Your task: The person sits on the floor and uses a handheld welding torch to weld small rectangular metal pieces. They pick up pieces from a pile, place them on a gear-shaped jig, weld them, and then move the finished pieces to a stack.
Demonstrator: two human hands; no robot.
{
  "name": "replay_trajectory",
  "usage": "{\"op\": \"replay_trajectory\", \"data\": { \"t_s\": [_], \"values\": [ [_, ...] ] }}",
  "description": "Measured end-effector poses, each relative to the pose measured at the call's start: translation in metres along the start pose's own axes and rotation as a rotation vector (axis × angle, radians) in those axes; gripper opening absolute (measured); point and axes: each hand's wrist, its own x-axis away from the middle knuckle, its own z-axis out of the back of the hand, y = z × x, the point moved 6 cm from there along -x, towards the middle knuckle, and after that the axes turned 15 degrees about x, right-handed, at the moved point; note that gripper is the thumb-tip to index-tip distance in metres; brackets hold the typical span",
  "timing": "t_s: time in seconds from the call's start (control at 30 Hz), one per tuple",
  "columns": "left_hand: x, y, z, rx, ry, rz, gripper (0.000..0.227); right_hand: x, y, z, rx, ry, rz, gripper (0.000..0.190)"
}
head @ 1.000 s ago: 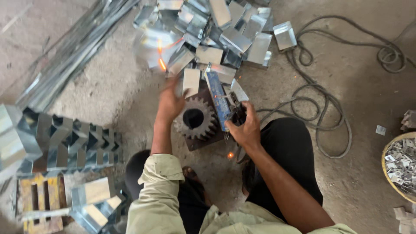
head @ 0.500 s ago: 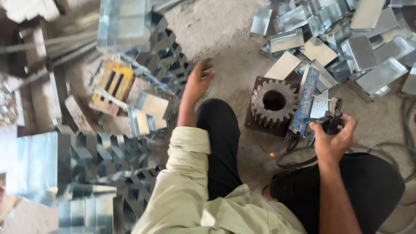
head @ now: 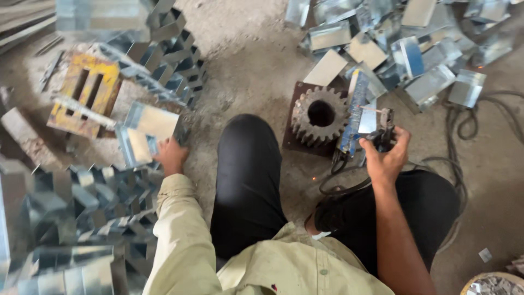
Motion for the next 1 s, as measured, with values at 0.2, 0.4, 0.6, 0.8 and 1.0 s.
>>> {"op": "replay_trajectory", "data": {
  "t_s": [0.2,0.4,0.6,0.8,1.0],
  "values": [
    [0.003,0.012,0.027,-0.004,0.376,-0.183,0.029,0.001,0.0,-0.001,0.042,0.051,-0.004,0.072],
    [0.002,0.011,0.023,-0.203,0.209,-0.09,0.016,0.005,-0.007,0.006,0.087,0.081,0.092,0.072],
    [-0.001,0.033,0.03,-0.127,0.373,-0.25,0.017,0.001,-0.008,0.004,0.012,0.001,-0.078,0.07],
    [-0.01,0.049,0.07,1.037,0.428,-0.026,0.025,0.003,-0.013,0.004,0.012,0.045,-0.025,0.07],
    [0.012,0.251,0.159,1.073,-0.056,-0.416,0.03,0.001,-0.008,0.009,0.017,0.1,-0.024,0.07]
  ]
}}
